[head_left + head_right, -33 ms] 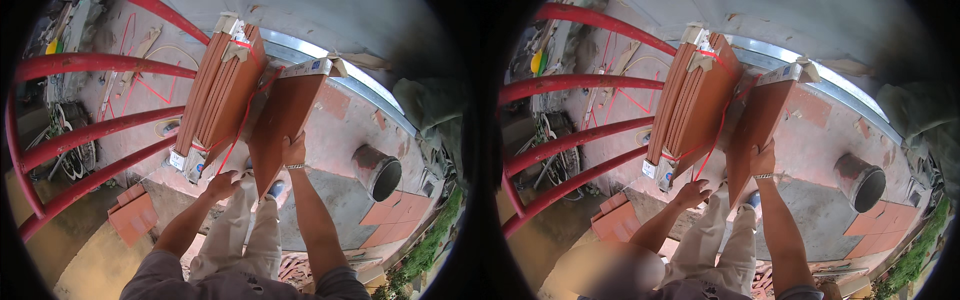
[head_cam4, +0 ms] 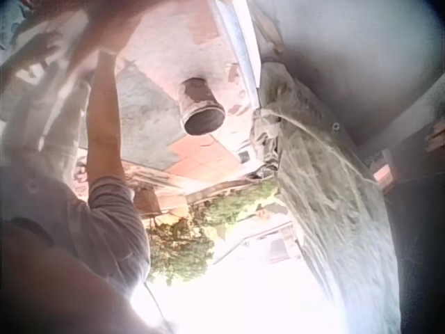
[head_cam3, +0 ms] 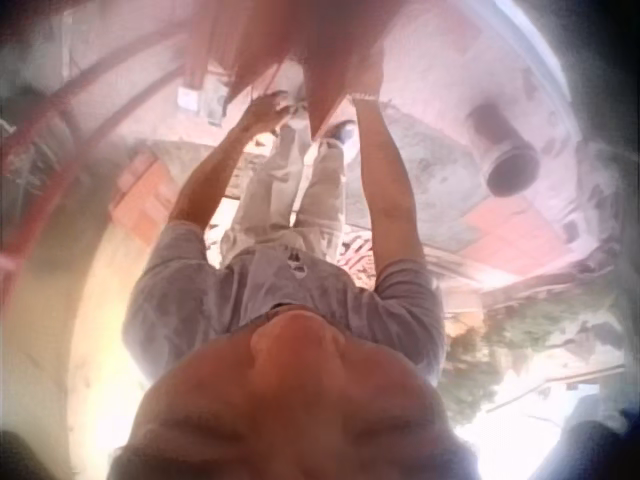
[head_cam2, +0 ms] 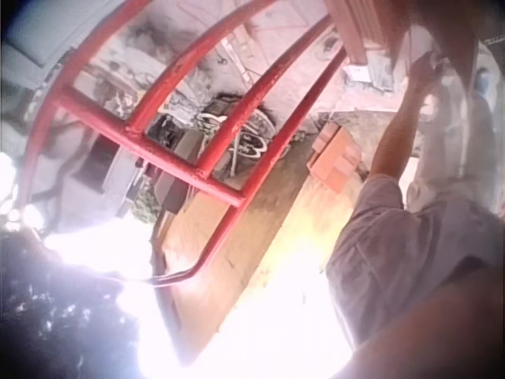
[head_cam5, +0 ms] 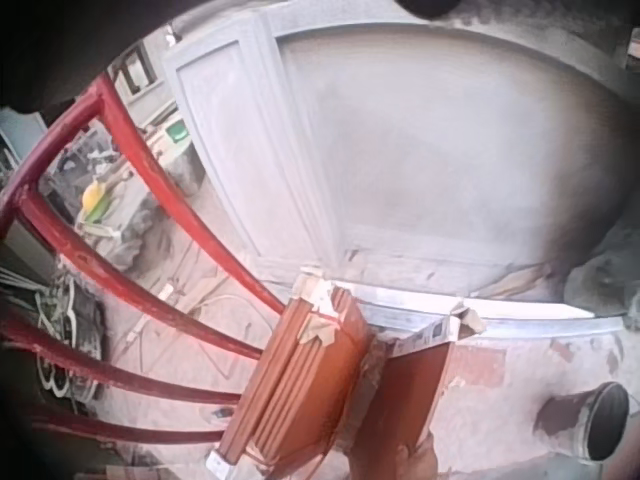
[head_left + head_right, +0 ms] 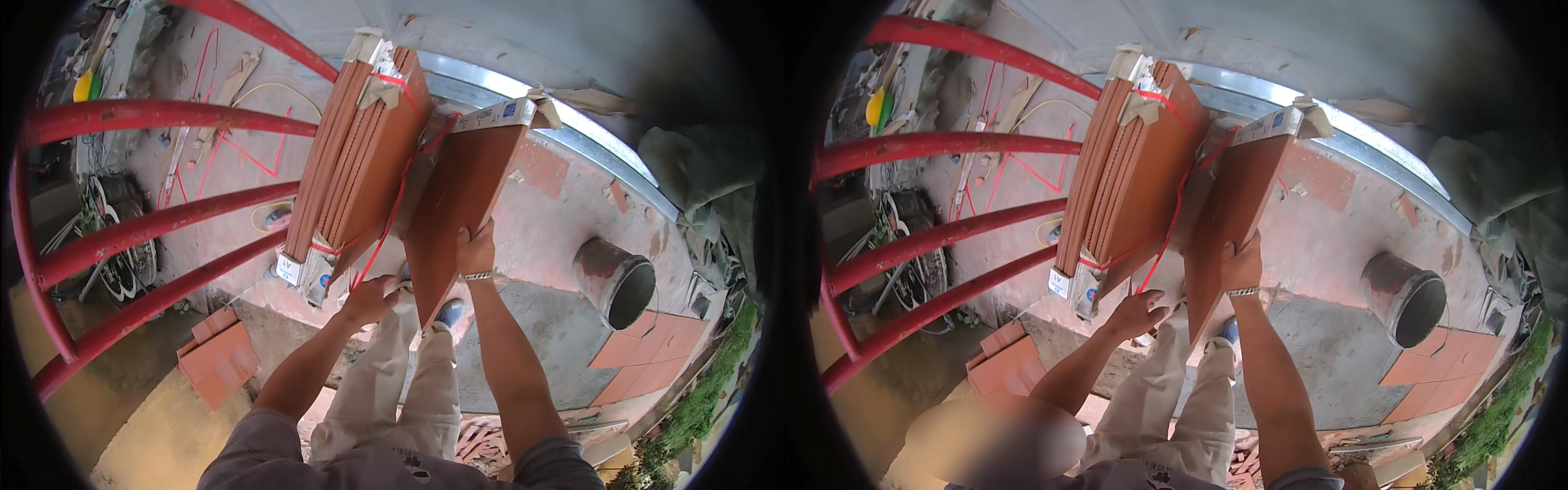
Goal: The person spreads cement on the floor using a notched trowel, places terracotta tiles, and taps them into place with a rubber mallet. The person retrieves tiles from a nearby stack, aligns them, and continues spreading cement to prepare for additional tiles.
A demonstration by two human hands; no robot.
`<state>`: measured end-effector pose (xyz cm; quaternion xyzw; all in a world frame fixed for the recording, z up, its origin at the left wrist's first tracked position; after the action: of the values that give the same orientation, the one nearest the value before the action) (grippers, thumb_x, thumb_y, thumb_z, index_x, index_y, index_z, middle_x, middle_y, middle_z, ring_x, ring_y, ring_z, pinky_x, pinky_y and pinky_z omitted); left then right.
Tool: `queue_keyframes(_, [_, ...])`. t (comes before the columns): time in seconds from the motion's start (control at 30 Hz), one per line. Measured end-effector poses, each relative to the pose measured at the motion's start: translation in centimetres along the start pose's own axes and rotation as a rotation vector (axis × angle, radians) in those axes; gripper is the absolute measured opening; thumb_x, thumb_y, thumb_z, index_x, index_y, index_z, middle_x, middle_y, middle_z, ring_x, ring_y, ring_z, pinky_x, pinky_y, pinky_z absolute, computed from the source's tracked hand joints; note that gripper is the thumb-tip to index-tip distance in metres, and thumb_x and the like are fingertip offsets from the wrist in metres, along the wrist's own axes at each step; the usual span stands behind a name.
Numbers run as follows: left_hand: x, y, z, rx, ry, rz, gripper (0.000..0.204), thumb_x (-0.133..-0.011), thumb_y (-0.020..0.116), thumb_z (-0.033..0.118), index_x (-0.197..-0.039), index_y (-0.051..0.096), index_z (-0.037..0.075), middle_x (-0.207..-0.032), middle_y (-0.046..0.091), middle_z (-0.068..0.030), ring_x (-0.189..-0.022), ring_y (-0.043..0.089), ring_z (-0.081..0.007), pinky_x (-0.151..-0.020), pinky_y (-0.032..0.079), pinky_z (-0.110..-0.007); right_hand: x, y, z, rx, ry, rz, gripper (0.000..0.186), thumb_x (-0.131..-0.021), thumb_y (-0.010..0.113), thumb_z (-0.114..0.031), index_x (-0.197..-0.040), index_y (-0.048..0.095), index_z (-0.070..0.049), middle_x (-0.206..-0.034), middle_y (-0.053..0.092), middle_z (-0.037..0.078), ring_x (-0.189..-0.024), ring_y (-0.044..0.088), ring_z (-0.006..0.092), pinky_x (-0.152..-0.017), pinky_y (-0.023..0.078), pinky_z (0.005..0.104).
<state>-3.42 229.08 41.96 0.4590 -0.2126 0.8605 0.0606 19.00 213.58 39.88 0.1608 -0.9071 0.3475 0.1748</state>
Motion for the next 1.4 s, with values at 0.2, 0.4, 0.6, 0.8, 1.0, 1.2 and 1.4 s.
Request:
queue_keyframes(0.2, [-10.7, -8.5, 18.2, 0.279, 0.384, 0.251, 0.048, -0.098, 0.065, 0.029, -0.134, 0.058, -0.001, -0.127, 0.066, -0.0237, -0.119, 0.066, -0.0323, -0.098, 0.053, -0.040, -0.7, 0.5, -0.9, -0.080, -0.012, 0.018, 0.062, -0.089, 0.063, -0.015, -0.144, 0.039, 0.003, -0.125, 0.061, 0.033, -0.112, 0.062, 0.0490, -0.093, 0.051, 0.0507])
queue_keyframes(0.4, [-18.3, -11.5, 31.3, 0.091, 0.541, 0.433, 0.061, -0.097, 0.062, 0.035, -0.143, 0.048, -0.002, -0.133, 0.060, -0.0282, -0.127, 0.057, -0.0401, -0.110, 0.043, -0.045, -0.5, 0.7, -0.8, -0.056, 0.037, -0.010, 0.060, -0.092, 0.059, -0.016, -0.145, 0.038, 0.001, -0.133, 0.055, 0.033, -0.118, 0.058, 0.0497, -0.097, 0.050, 0.0509])
queue_keyframes(0.6, [-22.6, -15.9, 35.6, 0.152, 0.517, 0.461, 0.090, -0.095, 0.063, 0.045, -0.159, 0.020, -0.001, -0.146, 0.048, -0.0327, -0.137, 0.048, -0.0419, -0.114, 0.039, -0.042, -0.3, 0.9, -2.1, -0.004, 0.068, -0.014, 0.063, -0.093, 0.059, -0.017, -0.149, 0.034, -0.003, -0.135, 0.053, 0.030, -0.119, 0.058, 0.0476, -0.099, 0.050, 0.0510])
queue_keyframes(0.8, [-20.6, -21.6, 29.8, 0.545, 0.391, 0.496, 0.083, -0.096, 0.064, 0.047, -0.157, 0.031, 0.002, -0.150, 0.049, -0.0231, -0.136, 0.052, -0.0331, -0.113, 0.039, -0.043, -0.2, 0.6, -2.4, 0.005, 0.106, -0.053, 0.065, -0.093, 0.061, -0.020, -0.150, 0.033, -0.005, -0.134, 0.054, 0.029, -0.114, 0.061, 0.0471, -0.095, 0.052, 0.0524])
queue_keyframes(1.0, [-7.7, -8.1, 13.9, 0.710, 0.107, -0.029, 0.054, -0.100, 0.061, 0.040, -0.142, 0.053, 0.007, -0.135, 0.063, -0.0113, -0.125, 0.062, -0.0238, -0.106, 0.046, -0.041, -1.6, 0.2, 1.1, 0.074, 0.192, -0.122, 0.050, -0.084, 0.068, -0.027, -0.119, 0.060, 0.008, -0.101, 0.068, 0.032, -0.096, 0.068, 0.0473, -0.084, 0.055, 0.0516])
queue_keyframes(1.2, [3.1, 1.2, 2.1, 0.656, -0.187, -0.056, 0.040, -0.100, 0.061, 0.024, -0.134, 0.059, 0.003, -0.119, 0.069, -0.0060, -0.109, 0.068, -0.0159, -0.082, 0.050, -0.028, -0.9, -3.6, 2.6, 0.028, 0.169, -0.124, 0.042, -0.080, 0.067, -0.030, -0.095, 0.069, 0.010, -0.088, 0.069, 0.033, -0.089, 0.069, 0.0469, -0.077, 0.056, 0.0482])
queue_keyframes(1.4, [0.4, 1.8, 0.4, 0.626, -0.129, 0.019, 0.041, -0.090, 0.070, 0.024, -0.125, 0.065, 0.003, -0.110, 0.069, -0.0058, -0.095, 0.063, -0.0127, -0.078, 0.049, -0.026, 10.5, -15.5, -2.5, -0.213, 0.139, -0.148, 0.038, -0.085, 0.066, -0.028, -0.108, 0.071, 0.001, -0.091, 0.071, 0.027, -0.091, 0.071, 0.0415, -0.078, 0.056, 0.0446])
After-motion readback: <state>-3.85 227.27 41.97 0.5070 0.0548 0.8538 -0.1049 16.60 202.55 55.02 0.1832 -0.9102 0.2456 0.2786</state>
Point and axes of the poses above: each hand's wrist, its own x-axis away from the middle knuckle, its own y-axis out of the palm, z = x × y, the point moved 9 cm from there along -x, towards the middle knuckle
